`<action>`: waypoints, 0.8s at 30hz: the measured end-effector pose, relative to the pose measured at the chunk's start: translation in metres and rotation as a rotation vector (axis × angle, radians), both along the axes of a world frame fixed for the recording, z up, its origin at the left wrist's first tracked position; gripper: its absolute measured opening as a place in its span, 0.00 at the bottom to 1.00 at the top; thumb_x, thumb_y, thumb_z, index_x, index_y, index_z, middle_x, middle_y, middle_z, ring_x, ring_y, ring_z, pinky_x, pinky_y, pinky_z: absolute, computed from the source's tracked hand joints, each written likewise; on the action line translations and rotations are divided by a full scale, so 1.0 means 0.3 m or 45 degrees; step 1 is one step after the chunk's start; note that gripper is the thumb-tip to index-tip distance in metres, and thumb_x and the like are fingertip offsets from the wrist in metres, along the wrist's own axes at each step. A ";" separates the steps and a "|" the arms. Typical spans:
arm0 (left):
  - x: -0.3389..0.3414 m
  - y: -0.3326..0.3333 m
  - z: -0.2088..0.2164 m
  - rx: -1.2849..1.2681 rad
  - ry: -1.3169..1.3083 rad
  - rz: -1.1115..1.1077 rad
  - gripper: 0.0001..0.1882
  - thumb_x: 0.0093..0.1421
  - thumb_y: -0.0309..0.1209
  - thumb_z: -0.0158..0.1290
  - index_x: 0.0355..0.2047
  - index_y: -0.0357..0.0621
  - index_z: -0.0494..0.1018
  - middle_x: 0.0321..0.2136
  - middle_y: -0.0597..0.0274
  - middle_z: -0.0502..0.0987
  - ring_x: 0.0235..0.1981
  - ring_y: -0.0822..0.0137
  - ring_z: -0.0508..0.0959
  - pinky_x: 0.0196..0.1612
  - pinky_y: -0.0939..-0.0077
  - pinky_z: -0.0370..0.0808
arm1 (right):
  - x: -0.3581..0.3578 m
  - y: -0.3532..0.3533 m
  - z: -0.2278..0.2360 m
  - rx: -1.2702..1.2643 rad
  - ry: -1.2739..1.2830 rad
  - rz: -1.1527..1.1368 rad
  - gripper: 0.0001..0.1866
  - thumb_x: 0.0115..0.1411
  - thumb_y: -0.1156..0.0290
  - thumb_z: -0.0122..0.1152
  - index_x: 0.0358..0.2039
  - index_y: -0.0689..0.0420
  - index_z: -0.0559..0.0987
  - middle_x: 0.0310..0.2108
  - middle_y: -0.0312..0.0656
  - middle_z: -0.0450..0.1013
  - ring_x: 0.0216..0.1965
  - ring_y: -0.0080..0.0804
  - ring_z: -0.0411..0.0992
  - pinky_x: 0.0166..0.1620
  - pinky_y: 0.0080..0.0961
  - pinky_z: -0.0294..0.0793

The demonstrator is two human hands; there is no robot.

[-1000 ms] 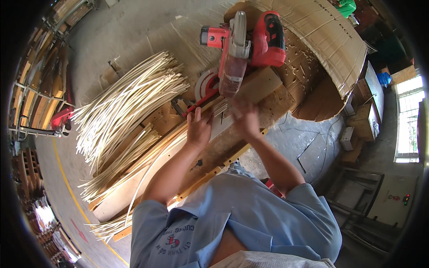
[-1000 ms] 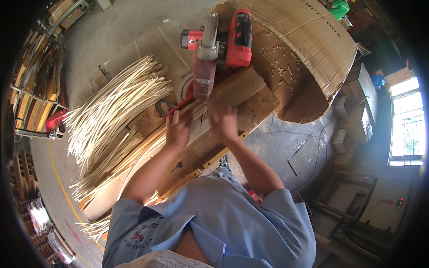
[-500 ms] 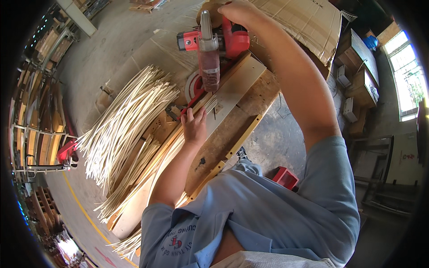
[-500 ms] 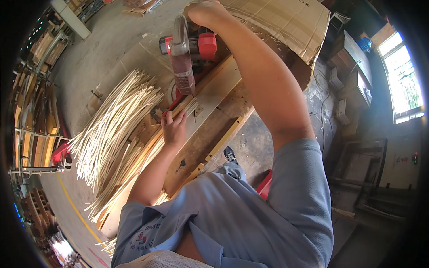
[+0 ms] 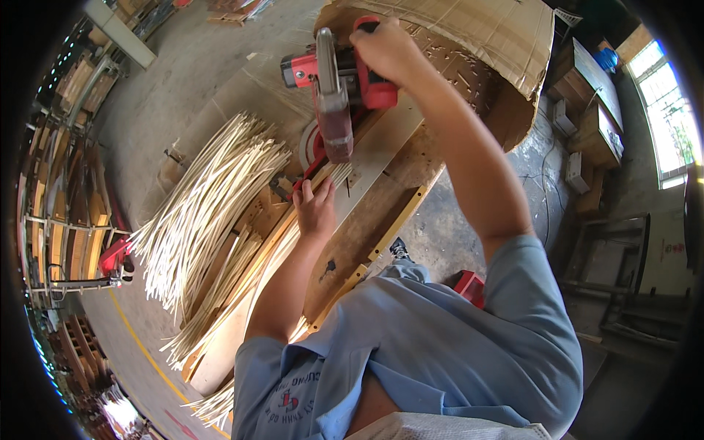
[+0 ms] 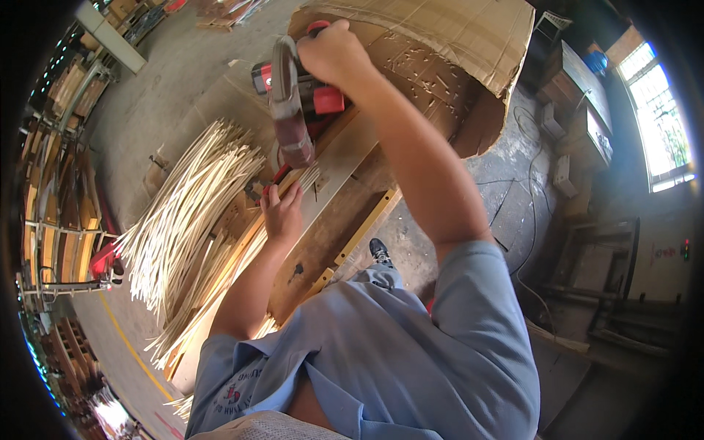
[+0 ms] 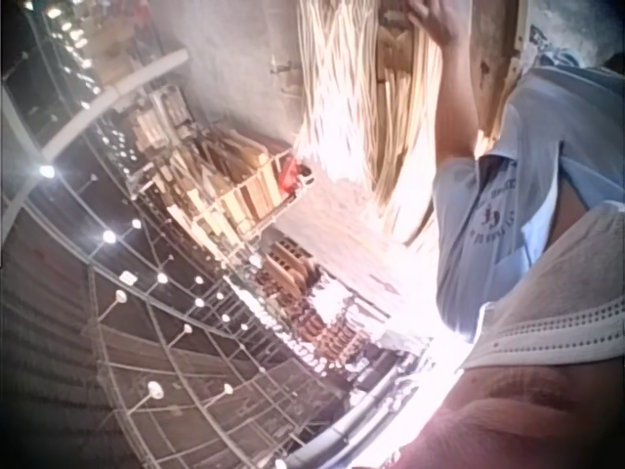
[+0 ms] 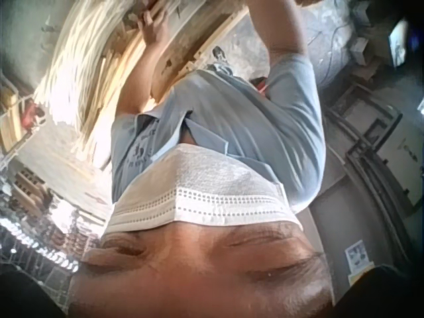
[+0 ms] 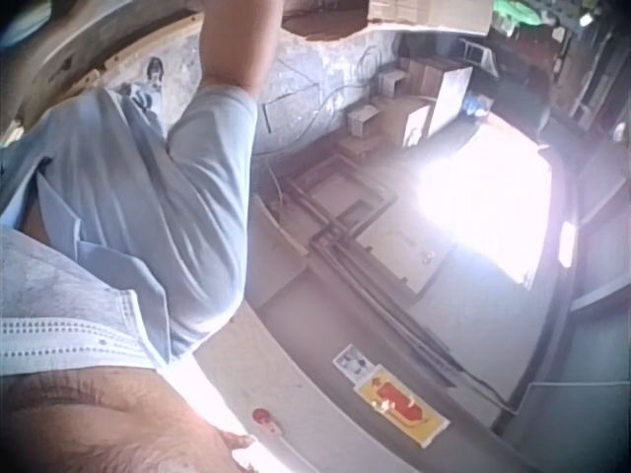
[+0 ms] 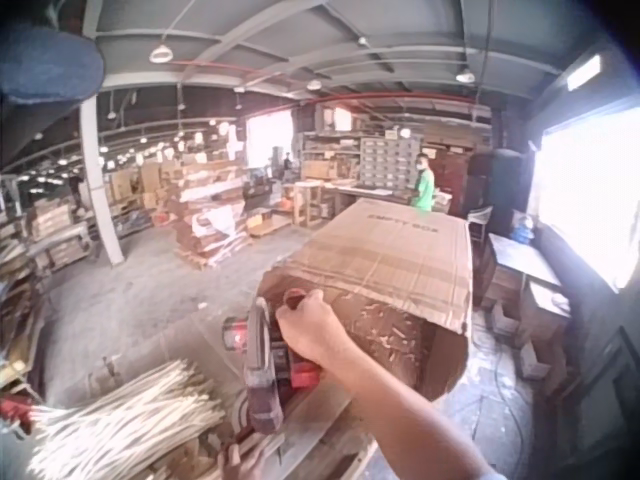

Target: The person uses a red circular saw to cut thin wooden sticks on a workbench. They repeatedly pick up bundles of sticks, align them, cut them, and place the cut pieces back into a pile.

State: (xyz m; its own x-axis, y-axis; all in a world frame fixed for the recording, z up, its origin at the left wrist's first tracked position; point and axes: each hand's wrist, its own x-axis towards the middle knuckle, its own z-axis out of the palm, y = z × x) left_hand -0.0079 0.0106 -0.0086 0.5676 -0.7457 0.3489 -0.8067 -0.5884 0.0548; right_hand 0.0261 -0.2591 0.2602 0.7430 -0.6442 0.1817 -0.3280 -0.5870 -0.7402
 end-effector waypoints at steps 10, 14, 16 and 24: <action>0.000 -0.024 0.004 0.015 0.027 -0.032 0.18 0.61 0.27 0.55 0.51 0.46 0.83 0.59 0.71 0.79 0.61 0.40 0.68 0.61 0.35 0.65 | -0.189 0.123 -0.052 0.005 -0.072 -0.027 0.30 0.67 0.52 0.51 0.47 0.73 0.65 0.41 0.73 0.77 0.47 0.70 0.78 0.52 0.53 0.78; 0.003 -0.021 -0.007 0.000 -0.028 -0.032 0.19 0.60 0.27 0.55 0.51 0.47 0.83 0.58 0.69 0.79 0.60 0.40 0.69 0.61 0.37 0.65 | -0.208 0.136 -0.084 0.013 -0.085 -0.004 0.28 0.69 0.51 0.51 0.45 0.71 0.65 0.36 0.72 0.78 0.42 0.71 0.79 0.48 0.57 0.78; 0.005 -0.026 -0.008 -0.027 -0.038 -0.037 0.19 0.59 0.27 0.55 0.51 0.47 0.83 0.58 0.69 0.80 0.60 0.41 0.69 0.60 0.38 0.65 | -0.218 0.146 -0.107 -0.015 -0.121 -0.013 0.28 0.69 0.52 0.52 0.45 0.71 0.64 0.35 0.71 0.78 0.41 0.71 0.79 0.47 0.58 0.78; 0.011 -0.031 0.000 -0.023 -0.083 -0.038 0.21 0.58 0.27 0.55 0.52 0.51 0.80 0.51 0.66 0.82 0.58 0.45 0.70 0.56 0.44 0.67 | -0.266 0.185 -0.135 -0.013 -0.110 -0.009 0.26 0.70 0.54 0.52 0.45 0.69 0.63 0.31 0.68 0.78 0.37 0.70 0.78 0.43 0.59 0.77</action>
